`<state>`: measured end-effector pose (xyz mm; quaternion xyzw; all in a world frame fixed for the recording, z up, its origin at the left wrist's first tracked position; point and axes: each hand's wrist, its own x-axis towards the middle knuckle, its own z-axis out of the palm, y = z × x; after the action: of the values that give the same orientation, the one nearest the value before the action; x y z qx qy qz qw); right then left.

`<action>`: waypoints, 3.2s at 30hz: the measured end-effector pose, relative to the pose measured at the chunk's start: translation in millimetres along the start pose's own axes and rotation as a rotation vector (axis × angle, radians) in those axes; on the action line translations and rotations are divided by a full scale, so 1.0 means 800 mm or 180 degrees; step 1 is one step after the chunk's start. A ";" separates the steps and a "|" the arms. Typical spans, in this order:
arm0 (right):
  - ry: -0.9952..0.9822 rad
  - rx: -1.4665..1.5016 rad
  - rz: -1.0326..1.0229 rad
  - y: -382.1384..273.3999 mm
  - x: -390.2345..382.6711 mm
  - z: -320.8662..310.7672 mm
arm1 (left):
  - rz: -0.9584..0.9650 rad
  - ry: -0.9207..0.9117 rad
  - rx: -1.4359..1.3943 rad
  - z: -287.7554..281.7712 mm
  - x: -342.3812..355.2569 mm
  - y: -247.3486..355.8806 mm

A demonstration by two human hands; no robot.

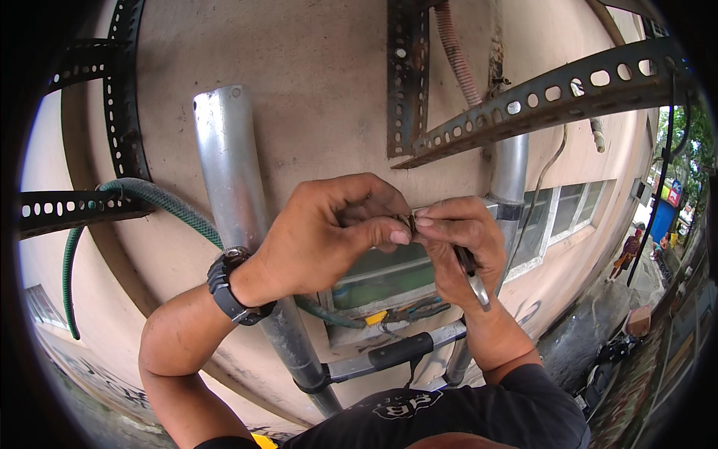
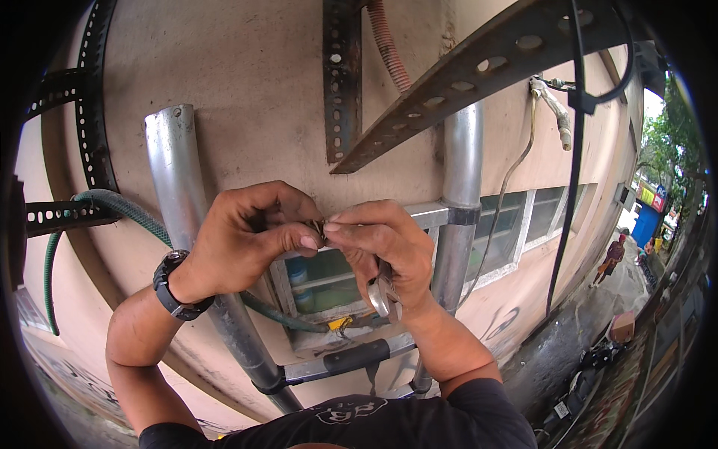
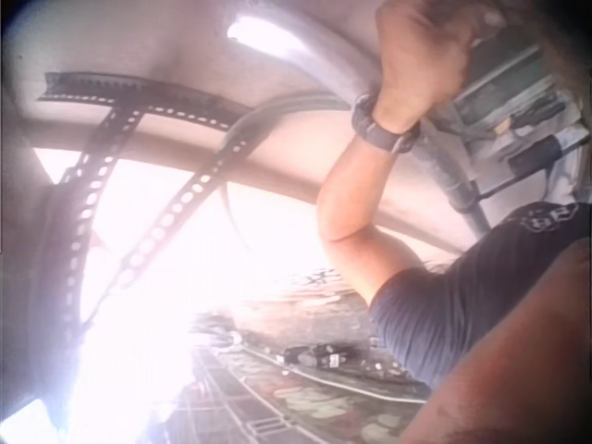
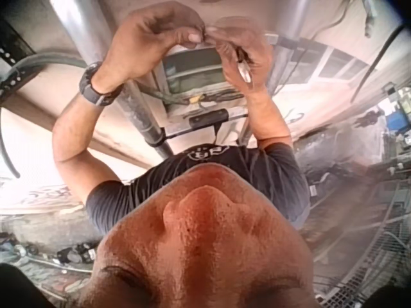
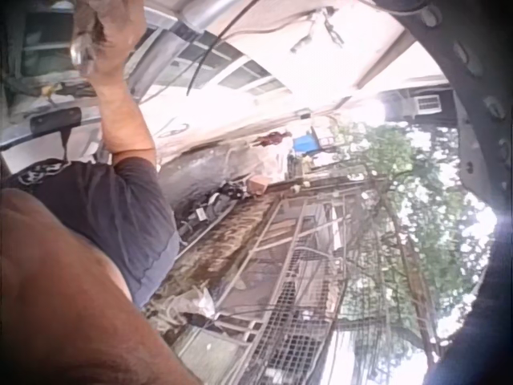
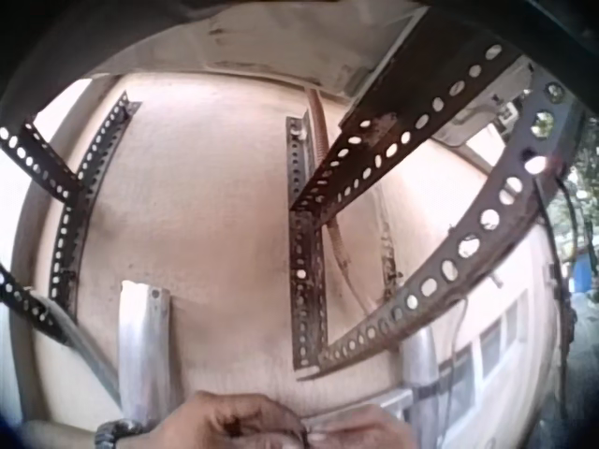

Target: The person stands on a ladder and secures metal brackets to a wall using a wrench. They receive a wrench from another person, then tighten bolts on the brackets while working overhead.

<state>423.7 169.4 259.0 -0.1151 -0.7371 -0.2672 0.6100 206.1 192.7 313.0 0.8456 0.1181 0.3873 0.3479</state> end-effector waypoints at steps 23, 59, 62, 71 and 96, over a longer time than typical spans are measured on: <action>0.0253 0.1434 0.2033 -0.020 -0.026 -0.001 | 0.1480 0.0196 0.1377 0.011 0.008 -0.013; -0.0253 -0.0822 -0.0689 -0.009 0.007 -0.017 | -0.0277 -0.0533 -0.0682 -0.003 0.002 0.009; -0.0319 -0.0759 -0.0596 -0.012 0.016 -0.020 | -0.0375 -0.0734 -0.0786 -0.010 0.001 0.014; -0.0043 -0.1086 -0.0588 -0.022 0.018 -0.012 | -0.0140 -0.0738 -0.1005 -0.008 -0.002 0.007; 0.0466 -0.0723 0.0167 -0.034 -0.014 -0.048 | 0.2064 -0.0639 -0.0262 -0.131 0.273 0.203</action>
<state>444.9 127.9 246.0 -0.1829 -0.6523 -0.3406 0.6519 264.5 228.7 596.2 0.8583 -0.2075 0.3970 0.2503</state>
